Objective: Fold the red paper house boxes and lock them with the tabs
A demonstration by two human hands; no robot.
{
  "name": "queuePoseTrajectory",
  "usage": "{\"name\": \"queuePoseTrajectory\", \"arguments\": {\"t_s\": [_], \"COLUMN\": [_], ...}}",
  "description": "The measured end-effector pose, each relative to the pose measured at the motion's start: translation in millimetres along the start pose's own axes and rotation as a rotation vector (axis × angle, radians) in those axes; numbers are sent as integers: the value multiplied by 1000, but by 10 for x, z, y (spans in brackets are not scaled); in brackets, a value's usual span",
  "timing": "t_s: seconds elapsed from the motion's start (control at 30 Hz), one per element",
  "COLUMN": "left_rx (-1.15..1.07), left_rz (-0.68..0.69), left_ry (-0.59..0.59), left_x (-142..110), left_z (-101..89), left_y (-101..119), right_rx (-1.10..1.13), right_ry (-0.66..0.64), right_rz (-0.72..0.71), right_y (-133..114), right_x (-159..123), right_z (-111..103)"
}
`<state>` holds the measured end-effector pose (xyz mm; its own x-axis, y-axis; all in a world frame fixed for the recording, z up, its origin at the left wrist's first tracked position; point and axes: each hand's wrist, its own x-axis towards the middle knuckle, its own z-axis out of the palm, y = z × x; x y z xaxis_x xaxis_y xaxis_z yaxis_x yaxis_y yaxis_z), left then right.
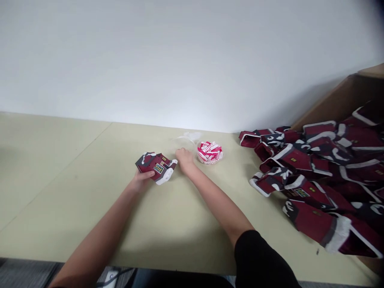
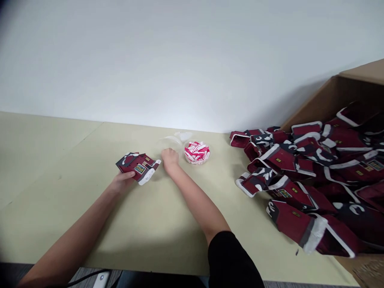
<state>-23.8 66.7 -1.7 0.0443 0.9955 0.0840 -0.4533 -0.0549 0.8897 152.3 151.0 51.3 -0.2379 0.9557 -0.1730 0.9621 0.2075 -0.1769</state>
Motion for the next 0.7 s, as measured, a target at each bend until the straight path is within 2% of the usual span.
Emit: {"name": "queuePoseTrajectory", "arguments": {"t_s": [0.1, 0.17, 0.2, 0.27, 0.37, 0.43, 0.53, 0.7], "left_rx": [29, 59, 82, 139, 207, 240, 303, 386], "left_rz": [31, 60, 73, 91, 92, 100, 156, 255], "left_ry": [-13, -9, -5, 8, 12, 0, -10, -17], "left_x": [21, 34, 37, 31, -7, -43, -92, -138], "left_z": [0, -6, -6, 8, 75, 136, 213, 278], "left_y": [-6, -19, -29, -53, -92, -110, -116, -87], "right_rx": [101, 397, 613, 1045, 1380, 1477, 1555, 1526], "right_ry": [159, 264, 273, 164, -76, -137, -161, -145], "right_rz": [-62, -164, -222, -291, -221, -146, -91, -185], "right_y": [117, 217, 265, 342, 390, 382, 334, 241], "right_x": [-178, -306, -368, -484, -647, -742, -848, -921], "right_z": [-86, -139, -157, -167, -132, -96, -54, 2]}}
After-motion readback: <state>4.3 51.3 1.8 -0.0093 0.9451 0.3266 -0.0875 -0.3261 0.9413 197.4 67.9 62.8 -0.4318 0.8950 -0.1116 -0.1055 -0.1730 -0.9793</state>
